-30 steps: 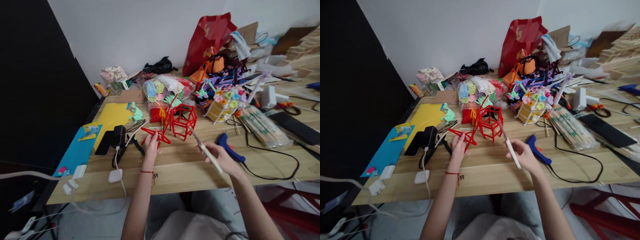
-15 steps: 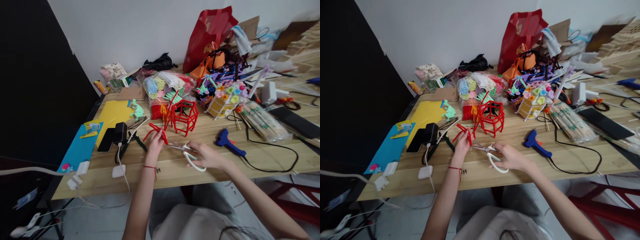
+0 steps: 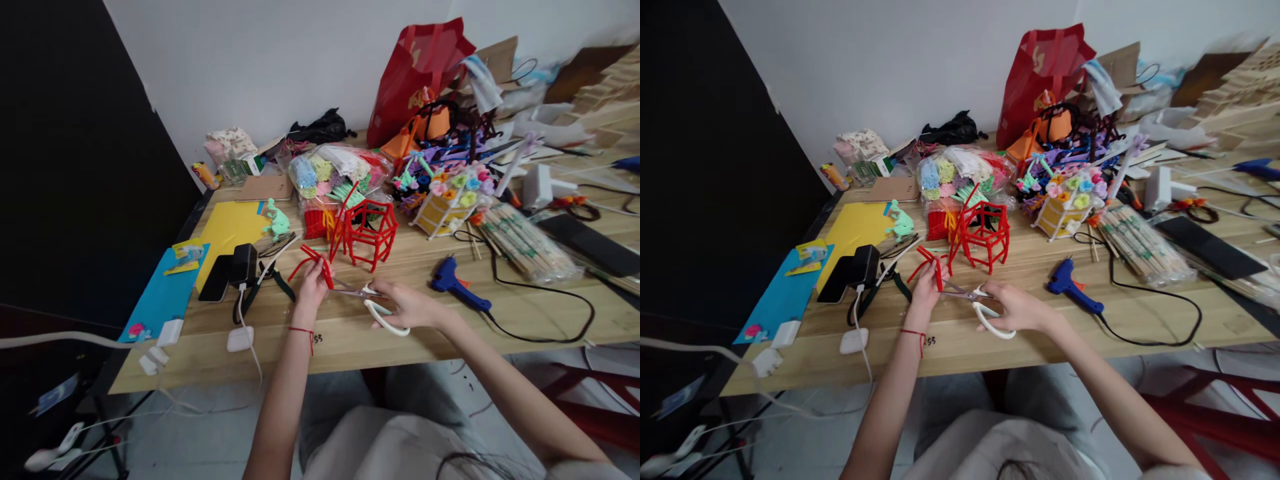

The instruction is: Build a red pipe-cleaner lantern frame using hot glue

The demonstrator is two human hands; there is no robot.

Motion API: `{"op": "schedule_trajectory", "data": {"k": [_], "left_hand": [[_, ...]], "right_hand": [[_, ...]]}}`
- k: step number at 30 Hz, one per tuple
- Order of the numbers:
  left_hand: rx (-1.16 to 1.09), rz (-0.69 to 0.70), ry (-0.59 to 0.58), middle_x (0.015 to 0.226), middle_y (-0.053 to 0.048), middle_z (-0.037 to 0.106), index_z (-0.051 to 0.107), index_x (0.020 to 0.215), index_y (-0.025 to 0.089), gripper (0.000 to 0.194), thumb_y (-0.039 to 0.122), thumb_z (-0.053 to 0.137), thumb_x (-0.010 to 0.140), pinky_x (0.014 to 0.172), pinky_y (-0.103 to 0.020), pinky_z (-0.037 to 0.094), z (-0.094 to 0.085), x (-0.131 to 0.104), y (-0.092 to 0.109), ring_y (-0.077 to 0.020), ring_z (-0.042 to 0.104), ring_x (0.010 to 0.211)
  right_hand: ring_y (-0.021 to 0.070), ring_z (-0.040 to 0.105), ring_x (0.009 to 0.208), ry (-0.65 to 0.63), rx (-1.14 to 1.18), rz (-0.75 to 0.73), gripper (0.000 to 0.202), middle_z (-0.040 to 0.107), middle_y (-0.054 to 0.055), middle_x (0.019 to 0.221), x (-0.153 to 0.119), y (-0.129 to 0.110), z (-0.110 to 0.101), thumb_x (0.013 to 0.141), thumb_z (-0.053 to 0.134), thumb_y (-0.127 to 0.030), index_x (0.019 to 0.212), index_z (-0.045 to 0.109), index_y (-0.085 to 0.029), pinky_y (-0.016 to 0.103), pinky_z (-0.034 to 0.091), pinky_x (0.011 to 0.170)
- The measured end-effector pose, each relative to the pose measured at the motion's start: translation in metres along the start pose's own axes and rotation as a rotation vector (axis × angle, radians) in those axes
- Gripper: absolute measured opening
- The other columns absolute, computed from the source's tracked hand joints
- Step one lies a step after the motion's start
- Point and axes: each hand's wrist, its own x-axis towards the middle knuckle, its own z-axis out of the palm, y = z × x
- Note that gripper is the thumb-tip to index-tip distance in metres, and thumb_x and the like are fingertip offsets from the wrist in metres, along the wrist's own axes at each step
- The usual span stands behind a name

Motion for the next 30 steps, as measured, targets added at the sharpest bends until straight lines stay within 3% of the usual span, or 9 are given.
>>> {"op": "schedule_trajectory", "data": {"k": [6,14,20,30], "left_hand": [[-0.011,-0.016,0.027,0.064,0.002,0.051,0.066,0.081,0.015,0.004,0.019,0.067,0.081,0.051,-0.019,0.036,-0.0013,0.002,-0.0003,-0.0063,0.047,0.055],[-0.001,-0.03,0.009,0.064,0.003,0.049,0.064,0.081,0.015,0.003,0.017,0.066,0.081,0.051,-0.019,0.036,0.0013,-0.0004,0.0,-0.0056,0.044,0.054],[0.016,-0.068,-0.017,0.065,0.002,0.05,0.063,0.084,0.013,0.005,0.016,0.067,0.08,0.05,-0.019,0.034,-0.0003,0.0007,-0.0048,-0.0056,0.044,0.054],[-0.004,-0.1,-0.071,0.064,0.002,0.047,0.062,0.082,0.014,0.002,0.013,0.062,0.083,0.048,-0.019,0.032,-0.0003,0.0002,-0.0058,-0.0054,0.04,0.051]], "right_hand": [[0.0275,0.06,0.098,-0.012,-0.093,-0.036,0.057,0.06,0.013,0.109,-0.0002,-0.0017,0.0004,0.07,0.072,-0.055,0.111,0.056,-0.018,0.036,0.048,0.083],[0.0266,0.059,0.096,0.034,-0.132,-0.037,0.057,0.058,0.013,0.107,0.0012,0.0002,0.007,0.073,0.07,-0.055,0.111,0.052,-0.017,0.038,0.049,0.085],[0.0255,0.059,0.091,0.004,-0.149,-0.089,0.054,0.059,0.012,0.103,0.0028,-0.005,0.0056,0.073,0.07,-0.055,0.107,0.053,-0.016,0.036,0.048,0.08],[0.021,0.061,0.082,-0.019,-0.178,-0.113,0.039,0.062,0.01,0.093,0.0015,-0.0015,0.0051,0.088,0.055,-0.052,0.103,0.059,-0.016,0.028,0.044,0.073]]}}
